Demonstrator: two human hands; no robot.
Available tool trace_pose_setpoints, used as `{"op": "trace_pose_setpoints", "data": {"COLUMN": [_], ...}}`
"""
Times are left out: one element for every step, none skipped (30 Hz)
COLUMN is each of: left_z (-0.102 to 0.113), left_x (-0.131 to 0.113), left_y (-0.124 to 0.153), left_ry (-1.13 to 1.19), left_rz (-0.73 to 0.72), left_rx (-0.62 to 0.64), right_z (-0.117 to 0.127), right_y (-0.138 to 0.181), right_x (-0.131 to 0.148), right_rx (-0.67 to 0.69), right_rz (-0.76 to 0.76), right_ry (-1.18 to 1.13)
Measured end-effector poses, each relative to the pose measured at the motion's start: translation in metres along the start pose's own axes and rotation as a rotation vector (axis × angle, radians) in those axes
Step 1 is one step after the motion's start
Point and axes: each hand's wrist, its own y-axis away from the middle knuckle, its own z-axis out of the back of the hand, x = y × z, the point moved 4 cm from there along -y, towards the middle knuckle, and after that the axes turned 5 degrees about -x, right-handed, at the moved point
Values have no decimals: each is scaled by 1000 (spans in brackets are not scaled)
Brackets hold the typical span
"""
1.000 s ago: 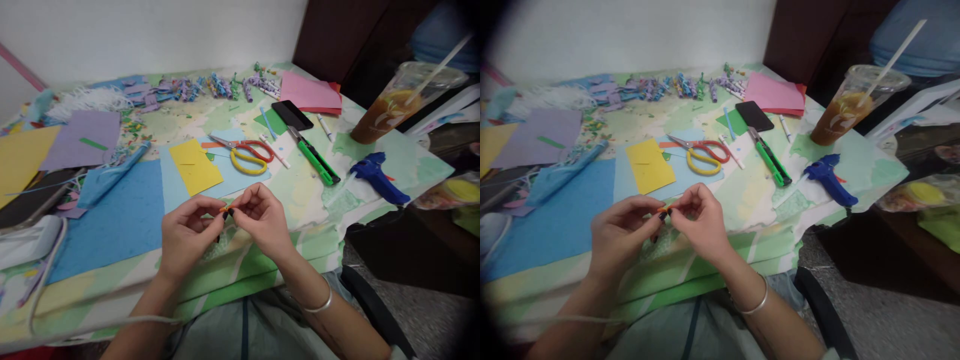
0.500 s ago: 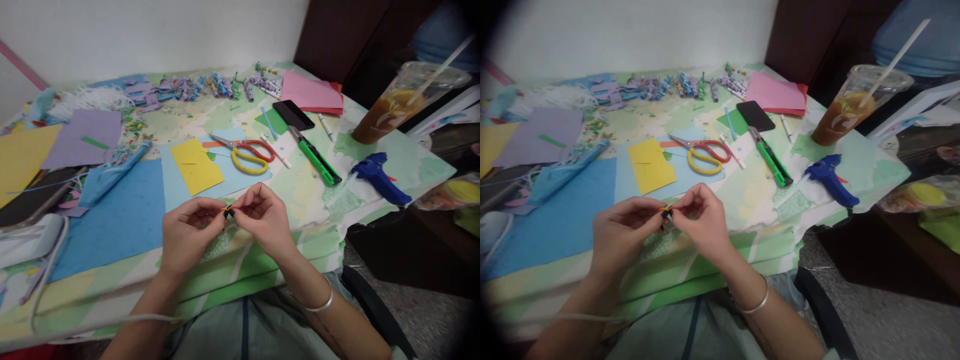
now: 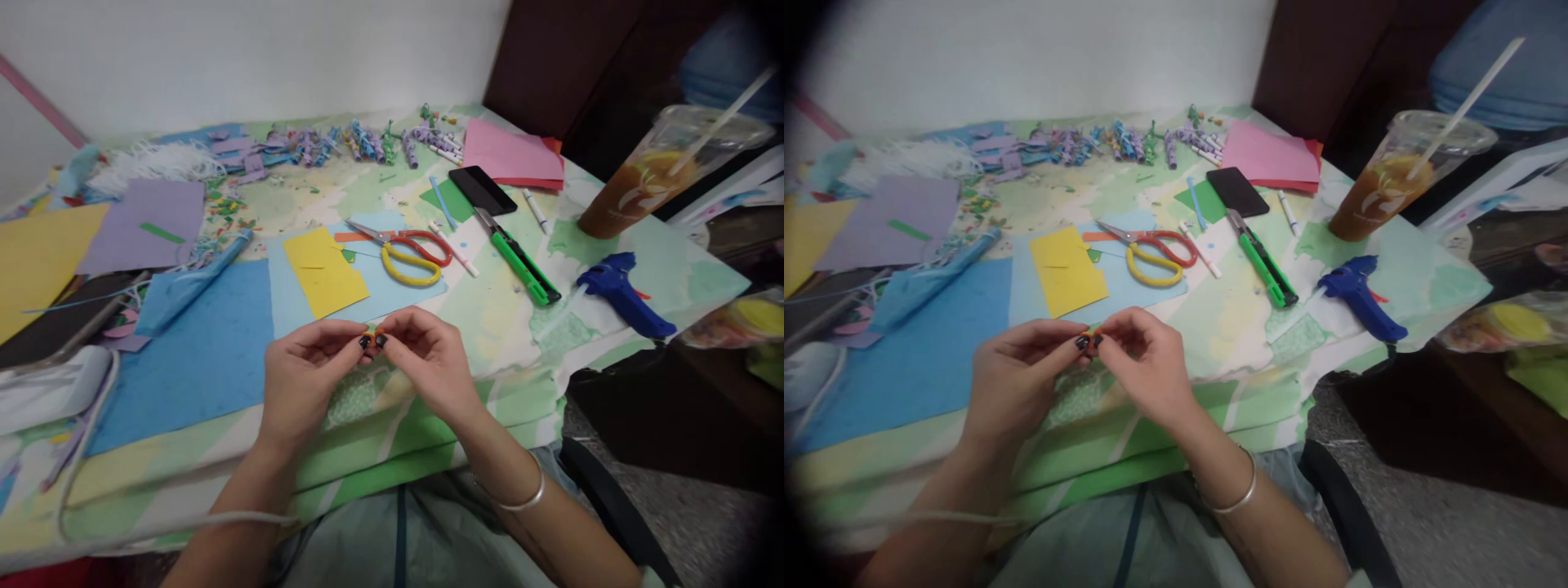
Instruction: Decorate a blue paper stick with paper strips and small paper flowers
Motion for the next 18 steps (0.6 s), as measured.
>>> {"op": "trace_pose_setpoints", "data": {"left_z": [0,0,-1,-1,-1,-2,-2,-3,-3,-4,-5,-5,-6,-5,-4,-3,-2,0], "left_x": [0,0,0,1,1,1,2,2,2,2,1,0,-2,-5,-9,-13,-19,-25], "left_y": [0,0,0,0,0,0,1,1,1,1,1,0,-2,-4,-8,-12,-18,-25], "left_ry": [19,39,58,76,92,104,114,120,125,127,129,130,128,123,115,106,96,88], "left_rz": [4,13,27,43,60,74,82,85,83,81,78,75,73,71,69,63,53,39], "left_rx": [1,2,7,14,23,34,45,54,62,69,73,72,67,57,47,42,42,48], "right_z": [0,0,0,1,1,2,2,2,3,3,2,1,0,-2,-5,-7,-10,-13], "right_y": [0,0,0,0,0,0,-1,-1,-2,-3,-4,-6,-8,-10,-14,-19,-24,-31], "right_x": [-1,-1,-1,-1,-1,-1,-1,-1,-1,-1,-1,0,1,3,7,11,17,23], "right_rx": [5,5,2,-2,-9,-15,-22,-29,-37,-41,-40,-35,-26,-9,15,46,82,122], "right_rz": [2,5,9,9,6,0,-6,-14,-23,-32,-42,-49,-52,-51,-44,-33,-19,-4], "right_ry": [23,48,73,95,111,116,113,104,94,82,71,61,53,45,43,44,47,54]}}
